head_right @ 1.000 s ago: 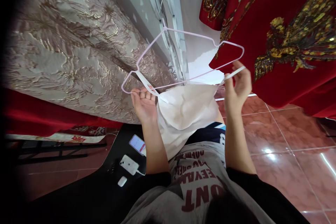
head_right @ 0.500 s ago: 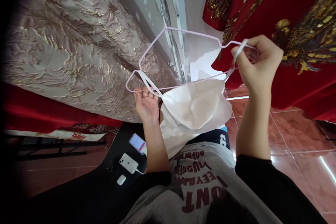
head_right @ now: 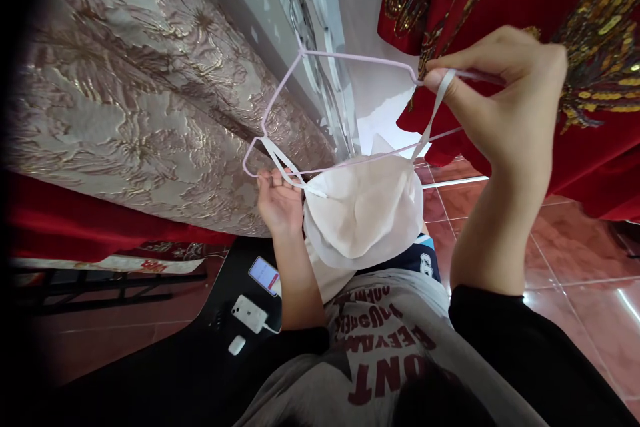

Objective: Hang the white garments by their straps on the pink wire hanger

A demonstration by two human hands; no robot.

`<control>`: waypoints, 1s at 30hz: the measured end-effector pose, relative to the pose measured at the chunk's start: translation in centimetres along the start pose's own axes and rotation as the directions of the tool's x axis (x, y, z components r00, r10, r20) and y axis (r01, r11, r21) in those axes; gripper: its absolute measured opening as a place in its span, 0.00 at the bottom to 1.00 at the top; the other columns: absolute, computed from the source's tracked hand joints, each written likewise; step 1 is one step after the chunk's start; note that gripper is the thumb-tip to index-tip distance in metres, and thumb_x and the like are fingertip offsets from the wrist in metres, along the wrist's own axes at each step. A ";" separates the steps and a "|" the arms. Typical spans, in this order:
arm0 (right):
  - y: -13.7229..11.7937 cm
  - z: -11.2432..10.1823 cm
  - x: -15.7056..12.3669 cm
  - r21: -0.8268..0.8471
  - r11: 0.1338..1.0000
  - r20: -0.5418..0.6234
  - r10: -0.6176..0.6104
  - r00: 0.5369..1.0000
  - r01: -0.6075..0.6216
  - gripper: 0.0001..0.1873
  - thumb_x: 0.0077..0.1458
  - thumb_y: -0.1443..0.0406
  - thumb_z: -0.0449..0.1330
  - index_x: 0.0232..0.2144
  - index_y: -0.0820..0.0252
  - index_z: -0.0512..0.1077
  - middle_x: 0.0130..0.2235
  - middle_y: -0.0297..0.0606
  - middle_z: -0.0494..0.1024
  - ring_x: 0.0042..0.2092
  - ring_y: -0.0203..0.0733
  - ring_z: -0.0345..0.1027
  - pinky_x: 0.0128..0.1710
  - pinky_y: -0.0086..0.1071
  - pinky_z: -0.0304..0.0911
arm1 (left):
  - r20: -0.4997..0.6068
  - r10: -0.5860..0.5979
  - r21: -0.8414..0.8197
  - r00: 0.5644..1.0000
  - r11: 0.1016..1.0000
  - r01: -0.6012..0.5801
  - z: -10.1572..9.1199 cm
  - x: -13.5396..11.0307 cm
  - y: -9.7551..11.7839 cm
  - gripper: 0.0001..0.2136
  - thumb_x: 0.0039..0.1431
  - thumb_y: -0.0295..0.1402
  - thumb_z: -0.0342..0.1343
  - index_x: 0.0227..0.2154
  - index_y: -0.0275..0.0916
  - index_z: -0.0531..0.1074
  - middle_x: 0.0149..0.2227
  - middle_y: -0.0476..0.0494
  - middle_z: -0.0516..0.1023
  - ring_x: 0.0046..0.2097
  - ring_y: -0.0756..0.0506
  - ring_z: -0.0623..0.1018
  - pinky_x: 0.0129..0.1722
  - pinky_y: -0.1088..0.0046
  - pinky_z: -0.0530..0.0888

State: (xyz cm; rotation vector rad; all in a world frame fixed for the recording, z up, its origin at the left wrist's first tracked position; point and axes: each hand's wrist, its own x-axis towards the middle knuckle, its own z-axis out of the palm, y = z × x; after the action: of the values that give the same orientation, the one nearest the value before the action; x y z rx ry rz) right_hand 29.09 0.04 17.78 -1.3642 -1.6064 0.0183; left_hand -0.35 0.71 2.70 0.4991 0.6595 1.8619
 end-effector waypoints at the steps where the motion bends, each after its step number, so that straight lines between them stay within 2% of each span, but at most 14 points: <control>1: -0.5 0.0 0.3 -0.018 0.999 -0.023 0.045 0.999 -0.046 0.07 0.62 0.56 0.69 0.40 0.49 0.84 0.35 0.39 0.80 0.42 0.47 0.74 0.44 0.43 0.67 | -0.001 0.000 0.020 1.000 1.000 0.000 0.0 -0.1 -0.1 0.18 0.59 0.44 0.70 0.34 0.43 0.67 0.32 0.52 0.72 0.40 0.49 0.81 0.41 0.75 0.76; 3: -1.5 0.4 1.0 -0.020 0.990 -0.083 0.134 0.987 -0.136 0.07 0.59 0.59 0.72 0.38 0.55 0.83 0.32 0.38 0.77 0.36 0.40 0.69 0.38 0.39 0.61 | -0.004 0.014 0.069 1.000 0.997 -0.014 0.1 -0.2 -0.3 0.19 0.58 0.47 0.70 0.34 0.44 0.66 0.32 0.52 0.71 0.40 0.48 0.81 0.42 0.75 0.76; 5: -2.1 1.3 1.4 0.050 0.988 -0.123 0.150 0.981 -0.145 0.10 0.52 0.61 0.76 0.31 0.58 0.80 0.31 0.36 0.75 0.32 0.35 0.65 0.34 0.37 0.58 | -0.009 0.038 0.117 0.999 0.992 -0.037 0.1 -0.3 -0.2 0.21 0.57 0.50 0.71 0.34 0.44 0.66 0.31 0.51 0.71 0.41 0.47 0.81 0.43 0.73 0.76; 8: -1.9 2.9 1.4 0.118 0.993 -0.067 0.035 0.997 -0.027 0.16 0.46 0.63 0.79 0.24 0.57 0.74 0.29 0.35 0.78 0.32 0.36 0.67 0.34 0.36 0.61 | -0.010 0.071 0.154 0.997 0.986 -0.069 0.0 -0.2 0.3 0.23 0.54 0.53 0.71 0.34 0.44 0.67 0.32 0.51 0.73 0.41 0.46 0.81 0.44 0.71 0.77; 11: -1.2 3.6 0.4 0.033 0.993 0.081 -0.116 0.990 0.114 0.10 0.49 0.67 0.76 0.29 0.53 0.78 0.32 0.37 0.83 0.40 0.46 0.75 0.44 0.43 0.69 | -0.001 0.081 0.128 0.997 0.988 -0.080 -0.2 -0.1 0.9 0.23 0.52 0.52 0.74 0.33 0.44 0.68 0.32 0.51 0.74 0.41 0.45 0.82 0.43 0.70 0.77; 12: -1.1 3.6 -0.1 0.037 0.981 0.065 -0.192 0.979 0.190 0.07 0.51 0.67 0.74 0.32 0.52 0.80 0.35 0.37 0.84 0.44 0.49 0.76 0.49 0.47 0.70 | 0.002 0.076 0.117 0.997 0.990 -0.075 -0.3 -0.2 0.9 0.24 0.51 0.52 0.74 0.34 0.44 0.68 0.33 0.51 0.74 0.41 0.45 0.82 0.43 0.70 0.78; 14: -1.2 3.6 -1.3 0.115 0.931 -0.103 -0.336 0.936 0.346 0.06 0.57 0.67 0.69 0.37 0.49 0.82 0.38 0.37 0.86 0.51 0.53 0.77 0.58 0.54 0.68 | 0.005 0.061 0.111 0.998 0.992 -0.061 -0.1 -0.5 0.8 0.24 0.51 0.52 0.74 0.34 0.44 0.67 0.34 0.50 0.76 0.44 0.44 0.83 0.44 0.69 0.78; 16: -1.6 3.9 -2.4 0.249 0.857 -0.263 -0.389 0.883 0.452 0.09 0.60 0.66 0.65 0.40 0.46 0.82 0.39 0.35 0.85 0.52 0.52 0.77 0.62 0.55 0.67 | 0.005 0.055 0.130 0.998 0.990 -0.055 0.2 -0.9 0.3 0.24 0.54 0.54 0.72 0.36 0.45 0.67 0.38 0.48 0.79 0.48 0.42 0.84 0.47 0.67 0.79; 17: -1.7 4.5 -2.9 0.322 0.826 -0.263 -0.391 0.882 0.463 0.10 0.61 0.66 0.64 0.40 0.45 0.82 0.39 0.34 0.85 0.51 0.51 0.78 0.61 0.54 0.68 | 0.008 0.053 0.140 0.999 0.989 -0.053 0.4 -1.1 0.0 0.23 0.56 0.55 0.70 0.36 0.45 0.66 0.40 0.47 0.81 0.50 0.41 0.85 0.49 0.66 0.79; 19: -1.4 6.4 -3.8 0.442 0.800 -0.099 -0.406 0.908 0.406 0.09 0.63 0.65 0.62 0.41 0.45 0.82 0.41 0.33 0.84 0.48 0.48 0.79 0.55 0.51 0.72 | 0.019 0.045 0.152 0.999 0.987 -0.048 0.8 -1.5 -0.6 0.22 0.59 0.56 0.67 0.37 0.46 0.65 0.45 0.46 0.82 0.52 0.39 0.85 0.54 0.62 0.79; 20: -0.9 7.8 -4.1 0.454 0.822 0.038 -0.402 0.915 0.343 0.08 0.64 0.64 0.62 0.42 0.47 0.81 0.44 0.34 0.85 0.49 0.48 0.79 0.53 0.50 0.72 | 0.019 0.040 0.158 0.999 0.987 -0.043 1.0 -1.7 -0.8 0.22 0.60 0.56 0.66 0.38 0.46 0.65 0.47 0.46 0.82 0.53 0.39 0.85 0.56 0.60 0.78; 23: 1.5 12.1 -4.9 0.390 0.875 0.282 -0.411 0.867 0.288 0.12 0.66 0.58 0.61 0.47 0.50 0.81 0.49 0.40 0.84 0.51 0.51 0.78 0.54 0.51 0.70 | -0.021 0.024 0.207 0.999 0.978 -0.019 0.9 -1.8 -1.2 0.21 0.61 0.57 0.64 0.40 0.47 0.67 0.56 0.43 0.81 0.54 0.39 0.85 0.60 0.58 0.76; 26: 3.5 14.9 -6.1 0.329 0.905 0.213 -0.348 0.913 0.269 0.13 0.69 0.59 0.58 0.47 0.50 0.81 0.45 0.39 0.86 0.47 0.50 0.77 0.53 0.52 0.66 | -0.034 -0.017 0.351 0.999 0.936 0.028 0.2 -1.8 -1.4 0.21 0.62 0.57 0.63 0.47 0.47 0.71 0.56 0.41 0.82 0.54 0.40 0.84 0.60 0.59 0.74; 30: 3.1 15.7 -7.8 0.323 0.911 0.083 -0.296 0.951 0.256 0.11 0.69 0.58 0.59 0.45 0.47 0.82 0.42 0.36 0.86 0.45 0.49 0.77 0.52 0.51 0.65 | 0.130 -0.122 0.532 0.984 0.846 0.035 0.0 -2.5 -1.1 0.18 0.62 0.50 0.67 0.47 0.43 0.78 0.53 0.39 0.84 0.57 0.41 0.81 0.60 0.63 0.74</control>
State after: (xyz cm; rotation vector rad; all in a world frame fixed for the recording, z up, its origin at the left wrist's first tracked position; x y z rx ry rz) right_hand 20.01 3.90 2.90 -0.9015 -1.8086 0.1855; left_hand 1.35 -1.32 1.89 0.9541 1.0750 1.5275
